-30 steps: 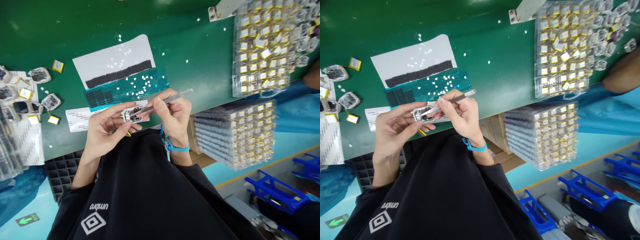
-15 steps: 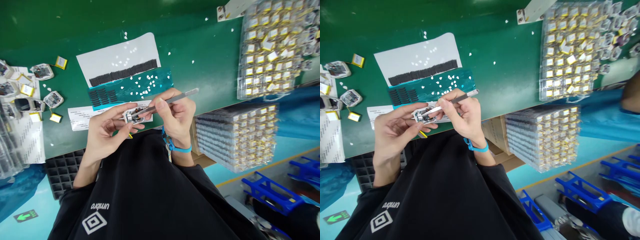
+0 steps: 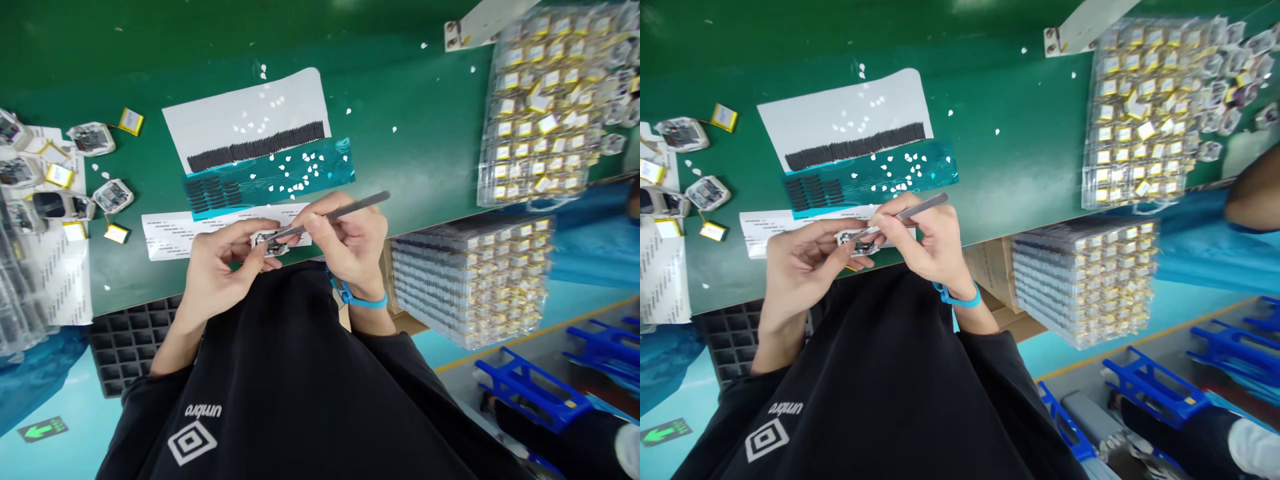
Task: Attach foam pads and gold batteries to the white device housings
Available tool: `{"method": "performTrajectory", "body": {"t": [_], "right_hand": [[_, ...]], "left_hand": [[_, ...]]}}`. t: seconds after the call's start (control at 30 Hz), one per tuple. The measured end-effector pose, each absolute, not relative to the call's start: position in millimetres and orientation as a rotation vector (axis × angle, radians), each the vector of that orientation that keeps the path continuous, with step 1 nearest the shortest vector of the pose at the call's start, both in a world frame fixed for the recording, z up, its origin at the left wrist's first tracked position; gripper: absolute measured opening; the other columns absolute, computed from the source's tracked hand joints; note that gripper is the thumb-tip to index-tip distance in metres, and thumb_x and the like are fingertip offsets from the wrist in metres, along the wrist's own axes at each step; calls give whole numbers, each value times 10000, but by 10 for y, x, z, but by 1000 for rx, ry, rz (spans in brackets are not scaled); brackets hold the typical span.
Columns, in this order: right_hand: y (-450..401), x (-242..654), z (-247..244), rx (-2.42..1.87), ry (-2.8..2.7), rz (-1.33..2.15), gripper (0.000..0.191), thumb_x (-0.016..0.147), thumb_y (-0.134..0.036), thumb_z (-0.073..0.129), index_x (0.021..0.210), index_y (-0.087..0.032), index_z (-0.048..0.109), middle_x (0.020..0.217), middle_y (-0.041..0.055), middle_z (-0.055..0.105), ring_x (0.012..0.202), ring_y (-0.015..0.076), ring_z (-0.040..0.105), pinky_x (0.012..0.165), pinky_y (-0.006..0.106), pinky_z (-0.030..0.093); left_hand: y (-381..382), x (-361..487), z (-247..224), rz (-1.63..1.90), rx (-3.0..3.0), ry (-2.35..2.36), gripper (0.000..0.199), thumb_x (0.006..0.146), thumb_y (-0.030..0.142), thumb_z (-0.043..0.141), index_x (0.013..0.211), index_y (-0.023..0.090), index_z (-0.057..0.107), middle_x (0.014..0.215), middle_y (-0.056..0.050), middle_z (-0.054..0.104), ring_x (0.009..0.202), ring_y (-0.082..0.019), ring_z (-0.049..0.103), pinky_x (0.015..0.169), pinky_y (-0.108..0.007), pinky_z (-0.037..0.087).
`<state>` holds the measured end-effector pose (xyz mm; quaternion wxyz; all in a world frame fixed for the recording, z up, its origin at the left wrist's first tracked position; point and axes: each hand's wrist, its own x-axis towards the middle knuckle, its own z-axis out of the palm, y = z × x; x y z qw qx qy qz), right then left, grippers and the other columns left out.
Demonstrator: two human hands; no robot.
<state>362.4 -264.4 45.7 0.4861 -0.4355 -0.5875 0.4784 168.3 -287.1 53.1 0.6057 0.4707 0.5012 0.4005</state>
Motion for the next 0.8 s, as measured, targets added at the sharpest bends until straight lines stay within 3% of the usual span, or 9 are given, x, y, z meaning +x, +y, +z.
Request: {"method": "performTrajectory", "body": {"t": [0.13,0.27,0.33,0.5,0.8], "right_hand": [[-2471,3641,325,-1086,-1479,1088,284,1071,-448,578,941,-289,775,888,-32,783,763,146,784,695,299,650],[-2138,3556,169,-1137,-1787,1025,264,1071,-406,585,1001,-290,811,1072,-16,825,997,181,775,941,376,622],[-2003,3503,86,-1088,-1915,991,266,1071,-374,585,979,-280,816,1104,-19,830,1056,194,766,993,400,590],[-1891,3489,-27,-1048,-1980,977,256,1076,-350,587,1045,-244,818,1130,16,834,1059,189,774,953,362,591],[-1862,3492,-203,-973,-2099,849,253,1090,-339,573,1095,-238,804,1076,-8,837,981,169,766,894,353,605]], "left_hand": [[-2967,1521,479,817,1205,1171,203,977,221,708,1158,237,798,768,10,798,655,-186,800,634,-238,692],[-2905,1362,379,935,1399,1393,198,1011,280,692,1188,278,782,992,-4,822,808,-183,804,766,-268,661],[-2794,1313,292,981,1541,1504,162,1039,283,648,1137,267,776,1056,-12,816,897,-193,781,856,-303,629],[-2558,1285,34,915,1849,1469,187,1045,247,572,1120,226,742,1146,-69,793,1108,-268,703,957,-383,563],[-2578,1301,-74,721,2183,1509,237,1097,243,462,1156,190,685,1233,-102,771,1148,-288,673,975,-431,538]]}}
